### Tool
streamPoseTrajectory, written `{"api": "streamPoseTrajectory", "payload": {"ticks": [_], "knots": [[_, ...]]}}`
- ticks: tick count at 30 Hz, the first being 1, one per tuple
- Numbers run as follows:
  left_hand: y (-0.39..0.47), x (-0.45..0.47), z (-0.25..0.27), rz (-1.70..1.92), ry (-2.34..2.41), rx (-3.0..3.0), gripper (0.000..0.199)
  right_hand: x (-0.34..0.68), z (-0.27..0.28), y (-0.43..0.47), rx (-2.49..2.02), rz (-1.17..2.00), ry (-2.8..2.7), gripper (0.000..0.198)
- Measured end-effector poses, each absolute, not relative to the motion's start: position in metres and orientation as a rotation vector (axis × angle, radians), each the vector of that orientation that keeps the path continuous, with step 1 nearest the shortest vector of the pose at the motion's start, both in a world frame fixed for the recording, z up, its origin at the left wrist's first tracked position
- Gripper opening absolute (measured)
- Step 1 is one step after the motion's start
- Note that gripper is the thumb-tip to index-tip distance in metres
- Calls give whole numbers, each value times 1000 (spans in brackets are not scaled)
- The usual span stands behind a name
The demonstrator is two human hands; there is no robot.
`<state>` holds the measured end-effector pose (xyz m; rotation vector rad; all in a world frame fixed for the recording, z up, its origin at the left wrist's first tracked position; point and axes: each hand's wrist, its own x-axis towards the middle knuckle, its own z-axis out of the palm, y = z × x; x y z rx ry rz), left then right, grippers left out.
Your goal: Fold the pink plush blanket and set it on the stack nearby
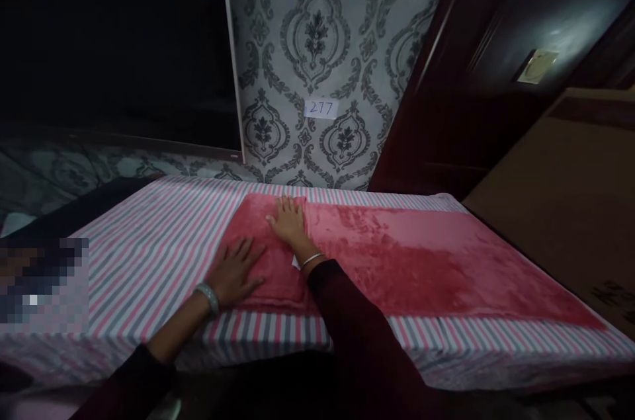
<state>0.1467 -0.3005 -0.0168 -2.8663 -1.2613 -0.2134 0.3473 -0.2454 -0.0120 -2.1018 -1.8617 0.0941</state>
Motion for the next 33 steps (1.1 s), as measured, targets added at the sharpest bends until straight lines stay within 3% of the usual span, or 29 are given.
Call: {"api": "streamPoseTrajectory", "payload": {"ticks": [4,8,14,17,21,29,33], "knots": [[-302,146,-55,-321,-1201,-2825,62,362,-32,-244,-2237,176,-1752,76],[-301,140,-60,-353,-1181,-2856,64,367,-40,-245,-2249,141,-1720,76],[-258,108,-14,-376,-1035,-3307,51,368,-24,-235,-2299,283,-1711,64],[-216,125,21,-564,-1277,-3192,56,365,-7,-221,-2264,241,-1705,59],[-169,188,39,-218,-1630,-2924,58,364,-2,-206,-2232,102,-1753,57],[-147,223,-27,-27,-1548,-2830,69,381,-49,-210,-2216,20,-1809,64],[-145,220,-36,-51,-1541,-2784,71,382,-52,-207,-2213,42,-1798,64]]}}
